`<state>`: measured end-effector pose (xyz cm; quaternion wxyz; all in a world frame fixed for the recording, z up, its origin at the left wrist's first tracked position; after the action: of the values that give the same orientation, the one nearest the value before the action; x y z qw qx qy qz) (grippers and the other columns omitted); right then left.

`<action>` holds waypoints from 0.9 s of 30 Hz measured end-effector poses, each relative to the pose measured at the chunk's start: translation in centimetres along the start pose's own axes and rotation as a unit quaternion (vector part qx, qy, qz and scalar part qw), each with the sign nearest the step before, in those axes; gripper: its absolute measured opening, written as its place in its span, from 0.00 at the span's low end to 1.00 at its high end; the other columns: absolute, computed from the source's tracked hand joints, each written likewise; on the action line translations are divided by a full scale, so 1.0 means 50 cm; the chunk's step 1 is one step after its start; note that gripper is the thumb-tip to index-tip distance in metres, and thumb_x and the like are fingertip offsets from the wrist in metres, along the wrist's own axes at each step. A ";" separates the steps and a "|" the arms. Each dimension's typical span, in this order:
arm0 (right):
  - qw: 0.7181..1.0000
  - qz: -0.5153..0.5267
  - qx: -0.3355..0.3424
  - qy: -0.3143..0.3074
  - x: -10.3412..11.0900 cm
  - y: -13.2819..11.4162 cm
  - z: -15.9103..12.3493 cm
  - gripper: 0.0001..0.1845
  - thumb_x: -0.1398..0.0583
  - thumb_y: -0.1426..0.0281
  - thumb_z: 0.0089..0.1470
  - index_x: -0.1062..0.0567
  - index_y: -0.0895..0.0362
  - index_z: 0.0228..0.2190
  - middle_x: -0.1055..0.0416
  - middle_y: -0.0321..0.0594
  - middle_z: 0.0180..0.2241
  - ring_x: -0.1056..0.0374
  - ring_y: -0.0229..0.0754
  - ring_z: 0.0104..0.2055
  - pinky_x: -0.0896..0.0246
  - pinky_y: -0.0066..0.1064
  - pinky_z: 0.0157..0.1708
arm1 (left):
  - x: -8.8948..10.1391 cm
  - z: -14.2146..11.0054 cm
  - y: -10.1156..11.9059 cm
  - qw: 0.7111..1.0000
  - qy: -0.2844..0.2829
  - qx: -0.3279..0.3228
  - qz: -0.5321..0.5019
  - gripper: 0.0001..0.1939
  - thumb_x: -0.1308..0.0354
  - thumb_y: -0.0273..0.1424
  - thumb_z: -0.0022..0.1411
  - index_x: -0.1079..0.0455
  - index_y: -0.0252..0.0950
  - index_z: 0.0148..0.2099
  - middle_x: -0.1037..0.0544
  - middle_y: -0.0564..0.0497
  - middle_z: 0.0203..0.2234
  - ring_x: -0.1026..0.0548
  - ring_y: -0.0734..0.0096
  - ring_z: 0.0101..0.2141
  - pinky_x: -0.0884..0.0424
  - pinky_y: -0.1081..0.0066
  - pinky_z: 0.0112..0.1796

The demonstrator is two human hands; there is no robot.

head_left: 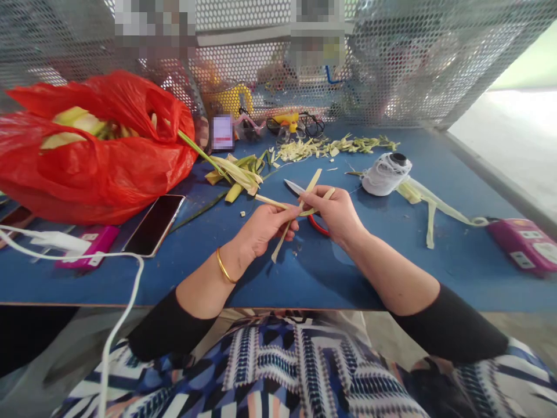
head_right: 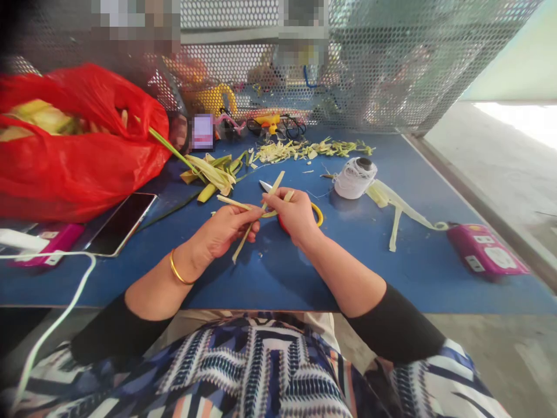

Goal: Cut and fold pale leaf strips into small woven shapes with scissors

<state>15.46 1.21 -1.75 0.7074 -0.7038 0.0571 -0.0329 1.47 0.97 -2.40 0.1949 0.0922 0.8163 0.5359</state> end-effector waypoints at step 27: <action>0.966 -0.244 0.077 -0.032 -0.006 -0.017 -0.005 0.11 0.43 0.67 0.55 0.31 0.55 0.22 0.32 0.32 0.18 0.36 0.35 0.21 0.45 0.27 0.26 | 0.024 0.009 0.025 0.989 0.033 -0.105 -0.103 0.28 0.36 0.19 0.45 0.27 0.36 0.51 0.18 0.47 0.39 0.21 0.63 0.42 0.28 0.66 0.44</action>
<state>15.18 0.97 -0.88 0.7313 -0.6406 -0.1417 -0.1866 0.49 2.27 -1.66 0.2306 -0.0314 0.7669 0.5981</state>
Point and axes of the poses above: each hand's wrist, its own z-axis towards the middle knuckle, its own x-axis out of the back of the hand, y = z × x, the point moved 4 cm from there along z, towards the middle knuckle
